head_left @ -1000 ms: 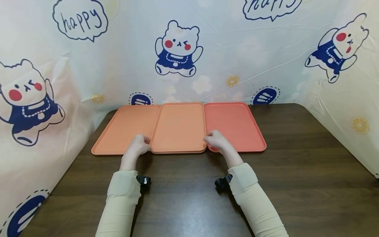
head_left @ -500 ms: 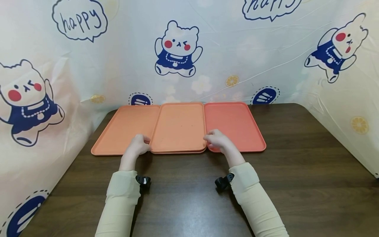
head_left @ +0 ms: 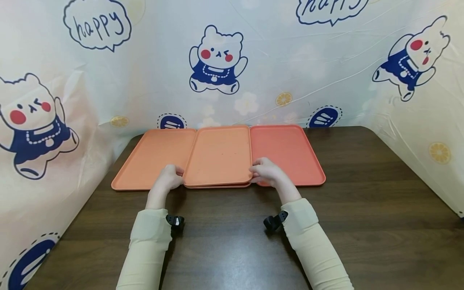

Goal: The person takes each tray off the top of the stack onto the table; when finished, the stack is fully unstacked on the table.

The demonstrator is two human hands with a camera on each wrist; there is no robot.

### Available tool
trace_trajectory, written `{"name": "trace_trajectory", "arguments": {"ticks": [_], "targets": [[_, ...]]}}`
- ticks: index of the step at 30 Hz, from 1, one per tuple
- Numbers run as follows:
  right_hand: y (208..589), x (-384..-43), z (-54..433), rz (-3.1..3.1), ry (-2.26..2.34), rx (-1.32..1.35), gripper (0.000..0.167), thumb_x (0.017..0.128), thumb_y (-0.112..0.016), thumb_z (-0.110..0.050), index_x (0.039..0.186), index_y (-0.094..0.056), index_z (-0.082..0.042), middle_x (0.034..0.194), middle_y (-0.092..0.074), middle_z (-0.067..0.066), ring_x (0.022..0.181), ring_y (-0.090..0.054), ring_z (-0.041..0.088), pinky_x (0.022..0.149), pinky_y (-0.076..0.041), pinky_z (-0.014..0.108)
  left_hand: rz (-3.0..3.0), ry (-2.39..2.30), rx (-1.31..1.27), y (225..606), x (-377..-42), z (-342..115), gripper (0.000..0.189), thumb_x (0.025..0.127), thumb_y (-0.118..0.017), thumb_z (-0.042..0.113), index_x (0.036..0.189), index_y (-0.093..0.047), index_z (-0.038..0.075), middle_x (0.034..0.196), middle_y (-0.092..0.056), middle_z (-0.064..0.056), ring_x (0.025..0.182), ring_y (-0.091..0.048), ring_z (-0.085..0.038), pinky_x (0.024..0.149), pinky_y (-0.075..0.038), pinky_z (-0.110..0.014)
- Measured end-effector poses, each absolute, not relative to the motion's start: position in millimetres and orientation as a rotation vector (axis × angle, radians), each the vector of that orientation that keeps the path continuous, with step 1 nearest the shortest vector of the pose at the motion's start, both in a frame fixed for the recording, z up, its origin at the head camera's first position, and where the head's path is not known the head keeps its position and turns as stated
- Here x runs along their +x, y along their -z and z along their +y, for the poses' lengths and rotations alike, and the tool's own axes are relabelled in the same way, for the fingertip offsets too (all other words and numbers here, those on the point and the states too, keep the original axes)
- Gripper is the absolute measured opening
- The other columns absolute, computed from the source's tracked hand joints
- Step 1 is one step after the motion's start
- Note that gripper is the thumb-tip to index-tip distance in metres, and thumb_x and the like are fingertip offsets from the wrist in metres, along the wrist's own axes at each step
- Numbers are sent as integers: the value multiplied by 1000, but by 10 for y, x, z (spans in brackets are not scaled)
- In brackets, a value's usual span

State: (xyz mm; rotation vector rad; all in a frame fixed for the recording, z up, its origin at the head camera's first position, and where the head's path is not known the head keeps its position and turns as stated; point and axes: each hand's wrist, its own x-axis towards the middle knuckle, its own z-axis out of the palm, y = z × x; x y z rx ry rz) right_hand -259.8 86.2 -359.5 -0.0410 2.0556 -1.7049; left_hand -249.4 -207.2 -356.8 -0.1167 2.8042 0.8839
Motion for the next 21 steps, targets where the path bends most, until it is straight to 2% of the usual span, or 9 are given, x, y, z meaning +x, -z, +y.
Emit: {"name": "trace_trajectory", "arguments": {"ticks": [3, 5, 8, 11, 12, 14, 16, 21], "targets": [[3622, -2607, 866, 2082, 1673, -59, 36, 95, -41, 0, 126, -36, 17, 105, -49, 18, 87, -55, 19, 95, -49, 40, 2803, -884, -110, 3572, -2496, -2078, 40, 82, -55, -1, 120, -55, -13, 114, -59, -28, 99, -57, -33, 86, -49, -42], [3636, -2611, 867, 2096, 1661, -75, 28, 93, -43, 3, 117, -42, 17, 96, -49, 15, 83, -56, 17, 92, -51, 38, 2803, -887, -105, 3575, -2499, -2078, 40, 82, -56, -1, 119, -54, -13, 114, -59, -28, 99, -57, -34, 86, -49, -42], [3642, -2610, 865, 2054, 1696, -74, 37, 91, -44, 6, 125, -36, 17, 106, -48, 19, 90, -57, 21, 92, -50, 38, 2801, -889, -104, 3579, -2506, -2076, 39, 83, -56, -1, 120, -54, -13, 115, -59, -28, 101, -57, -34, 87, -49, -43], [3639, -2604, 856, 1947, 1773, -32, 59, 91, -43, 8, 143, -15, 11, 129, -35, 26, 106, -52, 28, 97, -47, 41, 2792, -895, -112, 3580, -2511, -2073, 39, 83, -56, -1, 120, -54, -13, 116, -59, -28, 101, -57, -35, 88, -48, -43], [3639, -2603, 851, 1915, 1794, -16, 64, 91, -43, 8, 145, -9, 8, 135, -30, 27, 109, -50, 29, 98, -46, 42, 2789, -896, -115, 3580, -2510, -2072, 39, 84, -56, -1, 121, -54, -13, 116, -58, -28, 102, -57, -35, 88, -48, -43], [3637, -2597, 845, 1870, 1826, -8, 65, 91, -42, 9, 146, -8, 6, 140, -24, 28, 113, -47, 31, 98, -45, 44, 2787, -893, -118, 3580, -2510, -2074, 39, 84, -55, -2, 121, -54, -13, 116, -58, -28, 102, -57, -35, 89, -48, -43], [3642, -2597, 842, 1854, 1845, -23, 63, 90, -41, 10, 145, -10, 7, 139, -26, 29, 114, -47, 31, 98, -44, 45, 2787, -887, -117, 3578, -2507, -2078, 39, 84, -54, -2, 121, -54, -12, 116, -59, -28, 102, -57, -35, 89, -48, -43], [3659, -2607, 837, 1900, 1835, -59, 42, 90, -41, 10, 130, -29, 15, 113, -42, 20, 101, -53, 25, 95, -47, 43, 2793, -870, -107, 3578, -2505, -2084, 38, 85, -51, -1, 121, -55, -11, 116, -59, -28, 103, -56, -35, 89, -48, -44]]}}
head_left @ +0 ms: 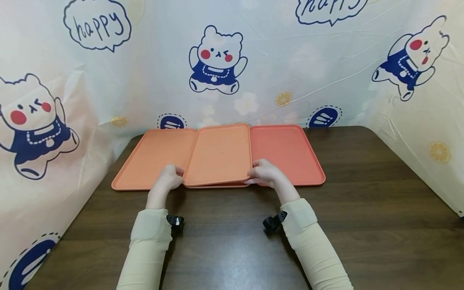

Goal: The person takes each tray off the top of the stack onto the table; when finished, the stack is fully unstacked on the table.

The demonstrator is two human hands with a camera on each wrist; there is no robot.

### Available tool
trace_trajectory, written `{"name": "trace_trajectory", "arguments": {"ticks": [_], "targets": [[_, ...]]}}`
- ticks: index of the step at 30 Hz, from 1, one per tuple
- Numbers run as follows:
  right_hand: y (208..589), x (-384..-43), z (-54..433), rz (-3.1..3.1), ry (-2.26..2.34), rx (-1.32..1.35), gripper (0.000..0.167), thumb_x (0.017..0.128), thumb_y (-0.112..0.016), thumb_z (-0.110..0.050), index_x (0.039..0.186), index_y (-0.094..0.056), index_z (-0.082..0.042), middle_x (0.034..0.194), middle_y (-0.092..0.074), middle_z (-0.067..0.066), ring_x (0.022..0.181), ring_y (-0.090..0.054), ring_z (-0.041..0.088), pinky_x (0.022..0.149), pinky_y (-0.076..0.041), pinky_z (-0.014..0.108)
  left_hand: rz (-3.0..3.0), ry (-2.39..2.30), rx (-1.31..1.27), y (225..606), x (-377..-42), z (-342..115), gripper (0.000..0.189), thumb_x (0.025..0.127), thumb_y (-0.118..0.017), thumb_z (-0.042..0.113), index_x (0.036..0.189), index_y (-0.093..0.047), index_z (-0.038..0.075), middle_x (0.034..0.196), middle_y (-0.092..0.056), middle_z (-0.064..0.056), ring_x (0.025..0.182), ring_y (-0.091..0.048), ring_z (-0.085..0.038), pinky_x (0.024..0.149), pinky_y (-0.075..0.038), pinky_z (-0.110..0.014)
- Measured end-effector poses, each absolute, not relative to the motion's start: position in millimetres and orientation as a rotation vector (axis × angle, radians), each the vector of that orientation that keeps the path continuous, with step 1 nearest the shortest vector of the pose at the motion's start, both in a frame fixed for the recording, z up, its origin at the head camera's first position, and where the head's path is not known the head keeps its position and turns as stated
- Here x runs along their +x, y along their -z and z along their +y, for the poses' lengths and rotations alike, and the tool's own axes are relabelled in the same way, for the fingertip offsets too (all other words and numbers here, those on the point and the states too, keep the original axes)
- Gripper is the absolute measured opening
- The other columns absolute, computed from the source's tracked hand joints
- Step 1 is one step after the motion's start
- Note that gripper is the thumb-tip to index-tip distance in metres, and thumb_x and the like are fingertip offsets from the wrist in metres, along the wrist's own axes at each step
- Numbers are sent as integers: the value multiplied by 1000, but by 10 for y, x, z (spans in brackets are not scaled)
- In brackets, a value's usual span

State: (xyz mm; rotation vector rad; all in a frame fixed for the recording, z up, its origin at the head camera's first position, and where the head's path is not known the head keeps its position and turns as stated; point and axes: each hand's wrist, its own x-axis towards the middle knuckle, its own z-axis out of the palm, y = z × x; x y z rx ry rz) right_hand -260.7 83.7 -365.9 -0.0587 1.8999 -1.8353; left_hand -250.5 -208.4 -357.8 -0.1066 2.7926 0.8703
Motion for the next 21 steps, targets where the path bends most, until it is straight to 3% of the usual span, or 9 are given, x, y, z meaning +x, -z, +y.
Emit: {"name": "trace_trajectory", "arguments": {"ticks": [2, 5, 9, 12, 16, 21], "targets": [[3662, -2615, 835, 1919, 1823, -58, 36, 90, -41, 9, 124, -33, 16, 105, -42, 17, 94, -54, 23, 94, -48, 41, 2791, -866, -106, 3579, -2505, -2083, 37, 86, -49, 0, 121, -55, -11, 117, -59, -28, 105, -56, -36, 90, -47, -45], [3659, -2619, 840, 1905, 1834, -40, 47, 91, -41, 9, 135, -24, 16, 117, -40, 22, 96, -51, 23, 96, -47, 42, 2788, -861, -105, 3575, -2502, -2078, 36, 88, -46, 0, 122, -55, -10, 119, -58, -27, 109, -54, -37, 94, -45, -46], [3658, -2627, 854, 1859, 1868, -12, 67, 92, -39, 9, 146, -1, 10, 142, -20, 31, 110, -46, 28, 101, -43, 44, 2788, -860, -107, 3573, -2502, -2072, 37, 88, -44, -1, 122, -56, -9, 120, -58, -27, 111, -54, -37, 95, -44, -46], [3655, -2633, 861, 1850, 1890, 2, 66, 92, -40, 9, 146, -1, 10, 143, -20, 32, 110, -47, 28, 102, -42, 43, 2786, -862, -119, 3578, -2510, -2069, 38, 87, -42, -2, 122, -56, -9, 119, -59, -26, 111, -54, -36, 94, -45, -46], [3640, -2635, 867, 1850, 1915, 35, 63, 93, -41, 8, 146, -8, 10, 132, -30, 27, 95, -52, 23, 100, -44, 41, 2776, -869, -137, 3593, -2524, -2065, 40, 87, -40, -4, 124, -55, -8, 120, -58, -25, 110, -54, -35, 93, -45, -45], [3614, -2631, 873, 1821, 1932, 38, 66, 93, -41, 8, 147, -3, 8, 140, -24, 27, 96, -50, 22, 101, -42, 42, 2780, -879, -135, 3608, -2531, -2065, 43, 84, -41, -6, 125, -54, -8, 118, -59, -25, 106, -55, -34, 89, -47, -42]]}}
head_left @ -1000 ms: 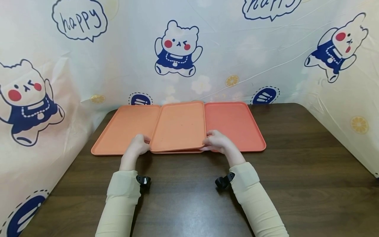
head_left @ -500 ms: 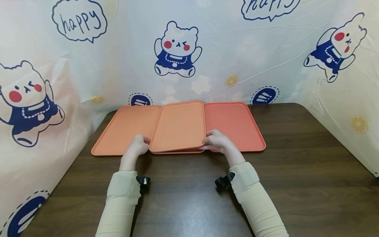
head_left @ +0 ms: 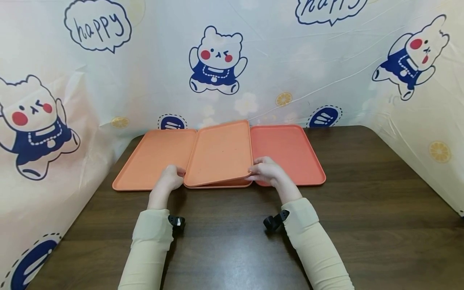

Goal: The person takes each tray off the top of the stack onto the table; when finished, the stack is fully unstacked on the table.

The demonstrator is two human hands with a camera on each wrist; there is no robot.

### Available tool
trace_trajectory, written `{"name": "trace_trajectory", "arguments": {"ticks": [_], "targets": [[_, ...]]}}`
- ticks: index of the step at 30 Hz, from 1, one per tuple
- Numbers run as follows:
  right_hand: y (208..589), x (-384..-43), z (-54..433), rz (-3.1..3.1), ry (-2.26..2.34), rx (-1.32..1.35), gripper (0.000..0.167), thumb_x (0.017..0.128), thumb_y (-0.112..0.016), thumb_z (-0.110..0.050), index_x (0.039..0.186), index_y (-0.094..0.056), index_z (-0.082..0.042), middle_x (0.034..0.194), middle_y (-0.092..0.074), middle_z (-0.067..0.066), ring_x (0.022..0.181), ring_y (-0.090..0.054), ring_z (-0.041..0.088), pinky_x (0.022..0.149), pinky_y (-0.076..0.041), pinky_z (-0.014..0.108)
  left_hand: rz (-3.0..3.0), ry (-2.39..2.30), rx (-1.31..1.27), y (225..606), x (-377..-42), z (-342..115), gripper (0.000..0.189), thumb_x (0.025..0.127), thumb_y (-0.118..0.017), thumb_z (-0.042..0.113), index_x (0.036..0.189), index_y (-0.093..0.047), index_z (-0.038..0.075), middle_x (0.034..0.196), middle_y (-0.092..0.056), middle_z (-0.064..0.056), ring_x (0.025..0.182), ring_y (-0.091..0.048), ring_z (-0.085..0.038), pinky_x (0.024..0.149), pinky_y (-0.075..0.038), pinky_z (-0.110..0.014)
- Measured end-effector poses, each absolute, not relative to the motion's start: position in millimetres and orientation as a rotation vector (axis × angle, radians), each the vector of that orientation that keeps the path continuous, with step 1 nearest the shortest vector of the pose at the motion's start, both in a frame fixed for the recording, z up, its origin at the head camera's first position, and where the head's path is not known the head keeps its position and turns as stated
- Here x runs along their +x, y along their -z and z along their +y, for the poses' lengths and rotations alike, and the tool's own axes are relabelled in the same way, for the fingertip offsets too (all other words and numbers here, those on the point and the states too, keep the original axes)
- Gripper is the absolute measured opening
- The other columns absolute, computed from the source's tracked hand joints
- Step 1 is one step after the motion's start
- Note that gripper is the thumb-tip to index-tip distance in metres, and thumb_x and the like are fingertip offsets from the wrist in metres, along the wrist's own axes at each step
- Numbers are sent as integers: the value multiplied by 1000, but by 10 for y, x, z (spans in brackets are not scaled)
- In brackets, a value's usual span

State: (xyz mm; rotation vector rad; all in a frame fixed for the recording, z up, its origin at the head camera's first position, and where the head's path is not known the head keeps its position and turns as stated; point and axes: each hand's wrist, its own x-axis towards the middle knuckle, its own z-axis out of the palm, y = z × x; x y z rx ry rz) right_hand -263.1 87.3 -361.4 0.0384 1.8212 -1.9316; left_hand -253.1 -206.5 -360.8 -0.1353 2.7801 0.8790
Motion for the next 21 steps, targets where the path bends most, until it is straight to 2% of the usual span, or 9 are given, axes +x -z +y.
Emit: {"name": "trace_trajectory", "arguments": {"ticks": [3, 7, 15, 21], "targets": [[3610, -2635, 874, 1804, 1940, 33, 66, 94, -40, 7, 147, -2, 8, 144, -20, 28, 102, -47, 24, 102, -41, 43, 2789, -887, -124, 3610, -2526, -2066, 43, 82, -43, -6, 124, -55, -9, 115, -60, -25, 102, -56, -34, 85, -48, -41], [3614, -2643, 889, 1818, 1950, 51, 64, 95, -39, 6, 148, -3, 7, 144, -21, 28, 107, -45, 26, 102, -41, 44, 2784, -907, -118, 3602, -2513, -2061, 42, 83, -51, -6, 124, -52, -11, 117, -58, -27, 104, -56, -36, 86, -49, -42], [3588, -2641, 920, 1849, 1963, 65, 58, 95, -38, 5, 146, -11, 9, 127, -36, 24, 103, -49, 24, 101, -42, 45, 2781, -885, -98, 3587, -2493, -2053, 45, 83, -56, -4, 127, -50, -12, 122, -57, -28, 112, -54, -38, 92, -48, -44], [3566, -2651, 962, 1857, 1961, 62, 60, 95, -38, 4, 147, -8, 7, 138, -32, 29, 108, -49, 27, 100, -43, 43, 2776, -869, -105, 3592, -2508, -2064, 45, 83, -55, -5, 127, -50, -12, 122, -57, -28, 111, -55, -38, 91, -48, -44]]}}
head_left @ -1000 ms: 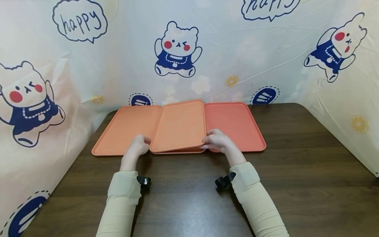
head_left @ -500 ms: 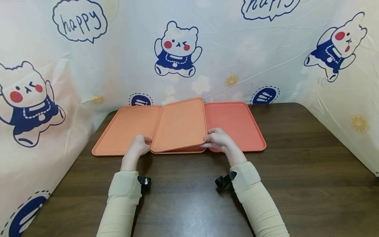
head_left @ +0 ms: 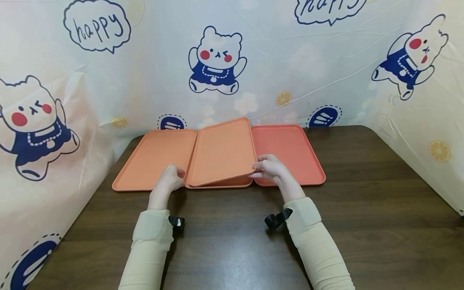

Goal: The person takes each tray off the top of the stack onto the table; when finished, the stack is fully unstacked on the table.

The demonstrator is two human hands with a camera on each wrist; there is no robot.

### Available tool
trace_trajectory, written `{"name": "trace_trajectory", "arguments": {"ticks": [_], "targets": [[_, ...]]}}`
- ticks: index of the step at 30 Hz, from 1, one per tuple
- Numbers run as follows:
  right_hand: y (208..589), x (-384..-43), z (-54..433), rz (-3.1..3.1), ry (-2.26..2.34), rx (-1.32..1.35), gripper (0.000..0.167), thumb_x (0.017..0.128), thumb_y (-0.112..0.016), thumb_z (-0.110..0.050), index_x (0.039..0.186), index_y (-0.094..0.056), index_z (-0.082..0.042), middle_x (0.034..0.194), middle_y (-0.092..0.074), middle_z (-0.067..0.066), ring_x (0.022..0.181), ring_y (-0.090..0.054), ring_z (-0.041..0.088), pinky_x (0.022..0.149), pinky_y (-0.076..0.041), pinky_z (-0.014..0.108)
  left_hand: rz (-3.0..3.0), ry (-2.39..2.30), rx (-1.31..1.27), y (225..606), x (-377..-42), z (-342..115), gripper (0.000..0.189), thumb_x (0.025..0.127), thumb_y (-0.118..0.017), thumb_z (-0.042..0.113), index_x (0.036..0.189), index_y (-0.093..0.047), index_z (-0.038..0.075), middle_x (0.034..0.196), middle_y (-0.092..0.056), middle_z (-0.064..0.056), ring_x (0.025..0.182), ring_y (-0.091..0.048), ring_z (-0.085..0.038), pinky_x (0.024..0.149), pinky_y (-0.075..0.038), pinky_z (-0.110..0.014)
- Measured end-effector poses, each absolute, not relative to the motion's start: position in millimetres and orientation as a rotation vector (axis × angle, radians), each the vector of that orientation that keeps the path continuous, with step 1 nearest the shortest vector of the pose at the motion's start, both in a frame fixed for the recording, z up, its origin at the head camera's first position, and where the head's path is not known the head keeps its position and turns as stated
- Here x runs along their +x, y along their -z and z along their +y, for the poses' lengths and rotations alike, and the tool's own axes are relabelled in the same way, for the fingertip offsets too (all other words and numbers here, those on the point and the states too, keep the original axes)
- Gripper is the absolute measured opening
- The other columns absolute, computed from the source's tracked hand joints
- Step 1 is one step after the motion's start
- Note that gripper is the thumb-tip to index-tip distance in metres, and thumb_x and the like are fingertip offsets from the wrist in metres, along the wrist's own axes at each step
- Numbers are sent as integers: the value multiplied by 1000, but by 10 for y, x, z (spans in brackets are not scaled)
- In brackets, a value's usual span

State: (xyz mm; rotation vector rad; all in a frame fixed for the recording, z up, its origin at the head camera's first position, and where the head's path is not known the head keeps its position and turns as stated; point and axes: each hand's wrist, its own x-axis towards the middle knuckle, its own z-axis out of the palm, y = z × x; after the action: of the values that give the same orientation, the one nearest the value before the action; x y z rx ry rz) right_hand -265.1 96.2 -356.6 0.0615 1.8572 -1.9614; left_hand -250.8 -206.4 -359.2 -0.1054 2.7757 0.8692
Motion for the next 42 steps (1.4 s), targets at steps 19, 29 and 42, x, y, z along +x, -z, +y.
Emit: {"name": "trace_trajectory", "arguments": {"ticks": [19, 29, 42], "targets": [[3482, -2654, 1166, 1870, 1968, 74, 59, 93, -41, 4, 146, -13, 7, 139, -34, 27, 97, -55, 21, 93, -49, 39, 2798, -822, -114, 3583, -2504, -2050, 42, 85, -53, -4, 126, -51, -12, 121, -57, -28, 109, -55, -37, 91, -48, -45], [3501, -2688, 1198, 1881, 1945, 88, 55, 94, -41, 4, 144, -19, 7, 137, -38, 26, 94, -57, 20, 91, -50, 39, 2799, -812, -122, 3574, -2498, -2039, 42, 85, -54, -2, 127, -51, -11, 121, -58, -27, 109, -55, -36, 90, -48, -44], [3505, -2639, 1166, 1876, 1923, 63, 54, 94, -39, 5, 143, -18, 10, 138, -36, 27, 103, -55, 24, 93, -48, 41, 2812, -809, -51, 3589, -2494, -2058, 41, 86, -55, 0, 125, -52, -12, 121, -57, -29, 110, -55, -40, 90, -48, -47]]}}
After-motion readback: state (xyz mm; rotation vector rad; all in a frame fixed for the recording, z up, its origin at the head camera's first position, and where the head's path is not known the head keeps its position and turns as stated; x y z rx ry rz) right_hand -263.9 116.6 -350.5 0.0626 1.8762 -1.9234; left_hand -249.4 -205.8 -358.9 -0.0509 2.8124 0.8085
